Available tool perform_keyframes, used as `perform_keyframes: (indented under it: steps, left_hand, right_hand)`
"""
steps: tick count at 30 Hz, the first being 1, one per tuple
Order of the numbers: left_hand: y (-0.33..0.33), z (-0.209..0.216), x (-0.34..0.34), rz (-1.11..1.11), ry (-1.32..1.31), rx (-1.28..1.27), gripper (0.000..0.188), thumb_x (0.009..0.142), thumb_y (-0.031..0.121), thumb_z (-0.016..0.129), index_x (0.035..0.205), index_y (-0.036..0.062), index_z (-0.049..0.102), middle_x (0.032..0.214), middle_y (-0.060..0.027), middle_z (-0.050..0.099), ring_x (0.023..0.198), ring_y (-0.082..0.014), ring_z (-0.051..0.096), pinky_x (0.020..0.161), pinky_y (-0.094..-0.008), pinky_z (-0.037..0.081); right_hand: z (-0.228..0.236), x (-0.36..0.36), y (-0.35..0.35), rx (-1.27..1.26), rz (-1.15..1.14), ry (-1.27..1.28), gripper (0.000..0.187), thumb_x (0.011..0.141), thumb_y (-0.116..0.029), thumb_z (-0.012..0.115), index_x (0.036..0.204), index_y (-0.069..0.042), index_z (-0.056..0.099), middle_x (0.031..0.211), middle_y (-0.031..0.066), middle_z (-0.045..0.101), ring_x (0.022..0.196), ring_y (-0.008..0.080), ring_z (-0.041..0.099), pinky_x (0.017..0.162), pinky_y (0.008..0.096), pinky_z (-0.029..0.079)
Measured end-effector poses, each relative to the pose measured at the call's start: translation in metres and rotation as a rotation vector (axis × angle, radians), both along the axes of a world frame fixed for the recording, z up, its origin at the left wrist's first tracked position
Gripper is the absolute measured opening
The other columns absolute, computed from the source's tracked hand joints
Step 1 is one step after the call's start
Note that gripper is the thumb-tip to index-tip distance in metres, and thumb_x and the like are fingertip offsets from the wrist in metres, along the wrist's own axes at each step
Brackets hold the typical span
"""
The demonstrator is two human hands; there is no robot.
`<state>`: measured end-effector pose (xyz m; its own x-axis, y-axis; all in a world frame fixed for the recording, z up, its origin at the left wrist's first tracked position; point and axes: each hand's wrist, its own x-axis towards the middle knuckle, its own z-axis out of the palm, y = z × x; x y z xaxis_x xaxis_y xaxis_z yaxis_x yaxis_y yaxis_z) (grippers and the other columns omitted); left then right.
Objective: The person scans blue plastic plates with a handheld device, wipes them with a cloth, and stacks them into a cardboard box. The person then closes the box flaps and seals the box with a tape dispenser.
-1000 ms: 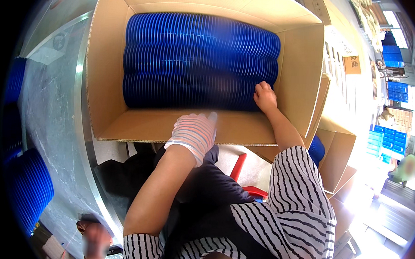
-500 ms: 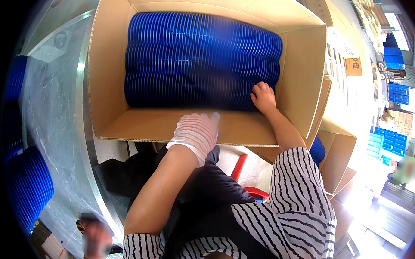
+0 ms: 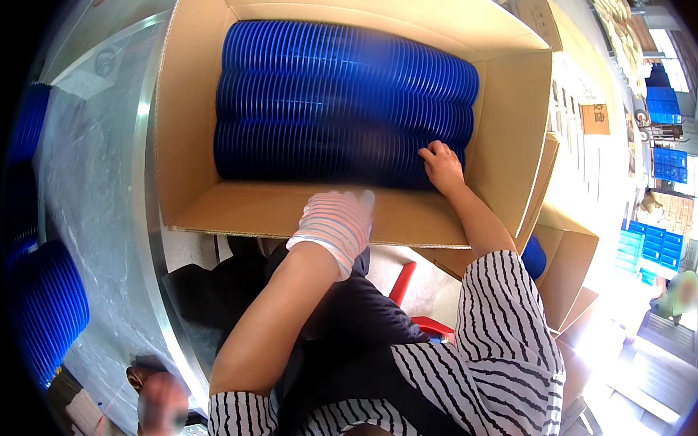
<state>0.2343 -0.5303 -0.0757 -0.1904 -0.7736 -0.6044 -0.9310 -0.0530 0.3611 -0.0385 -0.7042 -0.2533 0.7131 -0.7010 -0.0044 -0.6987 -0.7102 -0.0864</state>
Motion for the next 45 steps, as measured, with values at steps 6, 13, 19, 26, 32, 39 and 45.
perform_keyframes:
  steps: [6,13,19,26,32,39,45]
  left_hand:
    - [-0.001,0.003,0.001,-0.001,0.011,0.029,0.048,0.098,0.031,0.049,0.140,0.0094,0.051,0.112,-0.0143,0.067,0.106,-0.0322,0.064,0.086,-0.0457,0.053]
    - [0.004,-0.003,0.002,0.000,0.015,-0.041,0.047,0.098,0.031,0.049,0.140,0.0099,0.051,0.112,-0.0136,0.067,0.106,-0.0319,0.064,0.086,-0.0451,0.053]
    - [0.003,-0.001,0.003,0.021,0.026,-0.019,0.045,0.098,0.031,0.051,0.138,0.0099,0.053,0.111,-0.0139,0.067,0.106,-0.0320,0.064,0.088,-0.0448,0.052]
    - [-0.002,-0.001,0.004,-0.013,0.033,0.017,0.046,0.098,0.031,0.050,0.138,0.0086,0.053,0.111,-0.0145,0.067,0.106,-0.0319,0.064,0.088,-0.0451,0.052]
    - [0.001,-0.002,0.004,-0.009,0.022,-0.030,0.047,0.098,0.031,0.050,0.139,0.0084,0.052,0.112,-0.0152,0.067,0.107,-0.0319,0.063,0.090,-0.0448,0.050]
    - [0.000,-0.005,0.002,0.012,0.022,-0.010,0.047,0.098,0.031,0.050,0.140,0.0088,0.051,0.114,-0.0147,0.066,0.108,-0.0318,0.063,0.091,-0.0449,0.050]
    - [0.001,-0.004,0.002,0.022,0.019,0.001,0.047,0.098,0.031,0.050,0.140,0.0095,0.051,0.115,-0.0139,0.066,0.109,-0.0314,0.063,0.091,-0.0446,0.050]
  right_hand:
    - [0.003,0.004,-0.007,0.047,-0.049,0.012,0.012,0.081,-0.009,0.065,0.092,-0.014,0.068,0.101,0.0054,0.057,0.102,0.0273,0.058,0.085,0.0424,0.051]
    - [0.014,0.033,-0.016,0.160,-0.178,0.129,0.007,0.079,-0.016,0.069,0.082,-0.011,0.066,0.099,0.0058,0.056,0.104,0.0278,0.056,0.089,0.0424,0.048]
    - [-0.002,0.042,-0.008,0.026,-0.121,0.052,0.013,0.073,-0.007,0.069,0.083,-0.011,0.060,0.101,0.0059,0.055,0.106,0.0285,0.055,0.087,0.0437,0.047]
    - [-0.009,0.036,-0.007,0.018,-0.074,-0.081,0.019,0.075,-0.004,0.065,0.092,-0.013,0.065,0.099,0.0058,0.056,0.104,0.0276,0.056,0.089,0.0422,0.045]
    - [-0.007,0.043,-0.003,0.029,-0.158,-0.092,0.013,0.076,-0.013,0.069,0.089,-0.013,0.065,0.099,0.0059,0.056,0.103,0.0274,0.056,0.087,0.0423,0.045]
    - [-0.012,0.048,-0.003,0.011,-0.081,-0.133,0.016,0.077,-0.012,0.068,0.092,-0.015,0.064,0.100,0.0051,0.056,0.103,0.0273,0.056,0.087,0.0436,0.046]
    - [-0.012,0.050,-0.001,-0.013,-0.046,-0.139,0.015,0.077,-0.009,0.067,0.091,-0.015,0.067,0.096,0.0052,0.057,0.100,0.0271,0.058,0.086,0.0423,0.047]
